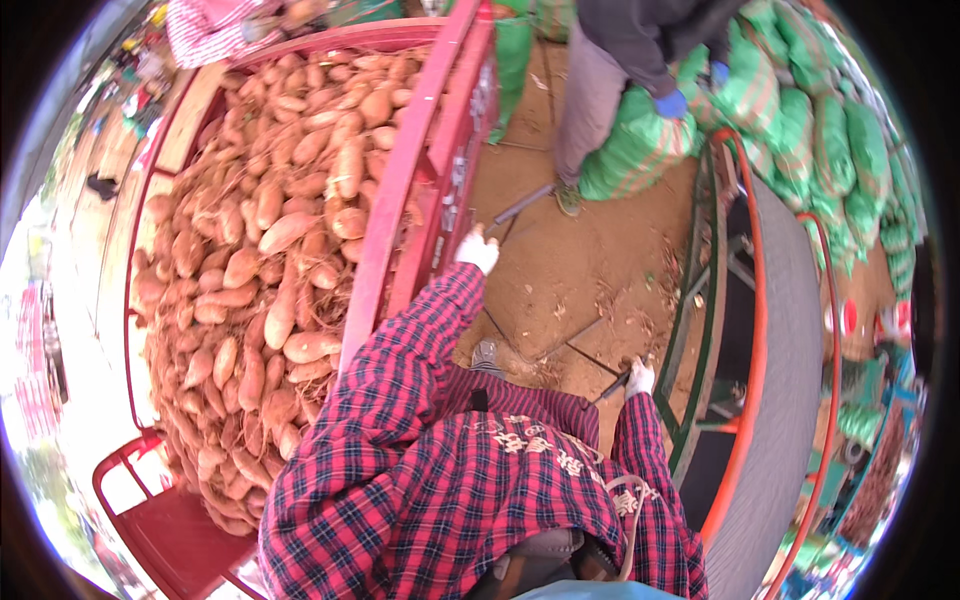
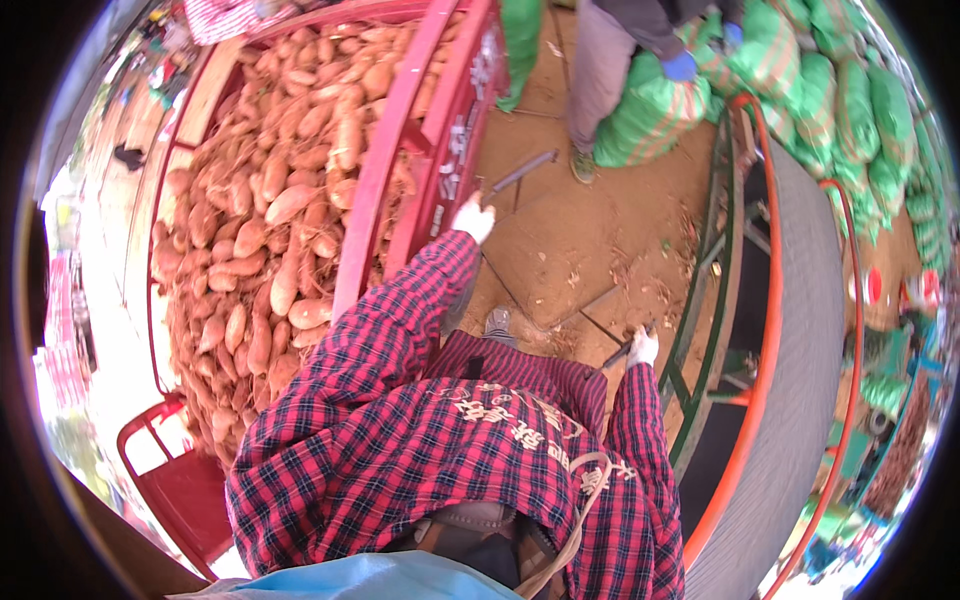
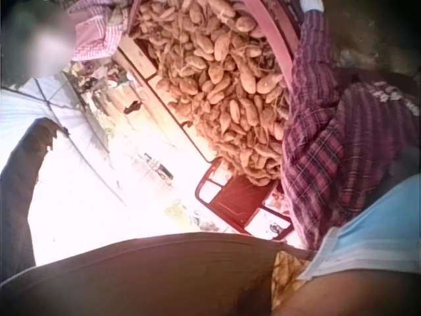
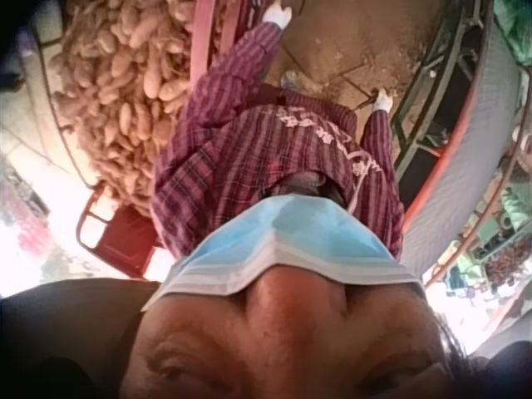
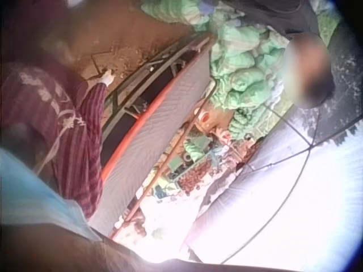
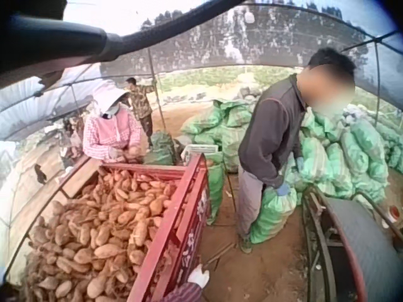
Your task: The person picks sweet potatoes from a large red bin, removes roots and debris, and places them into a green sack on a scale. The sack is then lifted and placed onto a conveyor belt for transport.
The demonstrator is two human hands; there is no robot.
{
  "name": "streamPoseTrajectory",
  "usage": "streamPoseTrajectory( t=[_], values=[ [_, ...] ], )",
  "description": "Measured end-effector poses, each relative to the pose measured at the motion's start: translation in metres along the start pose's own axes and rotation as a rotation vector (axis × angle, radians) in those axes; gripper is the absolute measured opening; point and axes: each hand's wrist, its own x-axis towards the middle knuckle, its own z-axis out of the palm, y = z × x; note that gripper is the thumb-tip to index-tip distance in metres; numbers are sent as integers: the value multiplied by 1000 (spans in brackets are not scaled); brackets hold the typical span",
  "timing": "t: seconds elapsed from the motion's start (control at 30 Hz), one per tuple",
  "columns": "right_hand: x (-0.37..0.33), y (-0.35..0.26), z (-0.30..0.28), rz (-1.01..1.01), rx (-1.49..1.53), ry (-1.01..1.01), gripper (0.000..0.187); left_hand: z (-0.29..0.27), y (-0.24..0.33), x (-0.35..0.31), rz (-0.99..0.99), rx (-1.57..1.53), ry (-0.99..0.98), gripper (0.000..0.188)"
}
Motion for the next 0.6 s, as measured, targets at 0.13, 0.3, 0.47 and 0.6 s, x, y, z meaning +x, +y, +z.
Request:
streamPoseTrajectory(
  t=[0.13, 0.3, 0.47, 0.6],
  values=[
    [20, 5, 9, -35, 5, -11, 31, 6, -2, -28, -13, 126, 164, 70],
    [13, -13, 28, 67, 149, -40, 34, 9, -20, -109, -40, -5, -59, 64],
    [-5, -22, 34, 150, 91, -136, 48, 0, -57, -258, 10, 40, -171, 50],
    [8, -25, 29, 198, 66, -242, 67, -20, -59, -392, -70, -35, -60, 40]
  ],
)
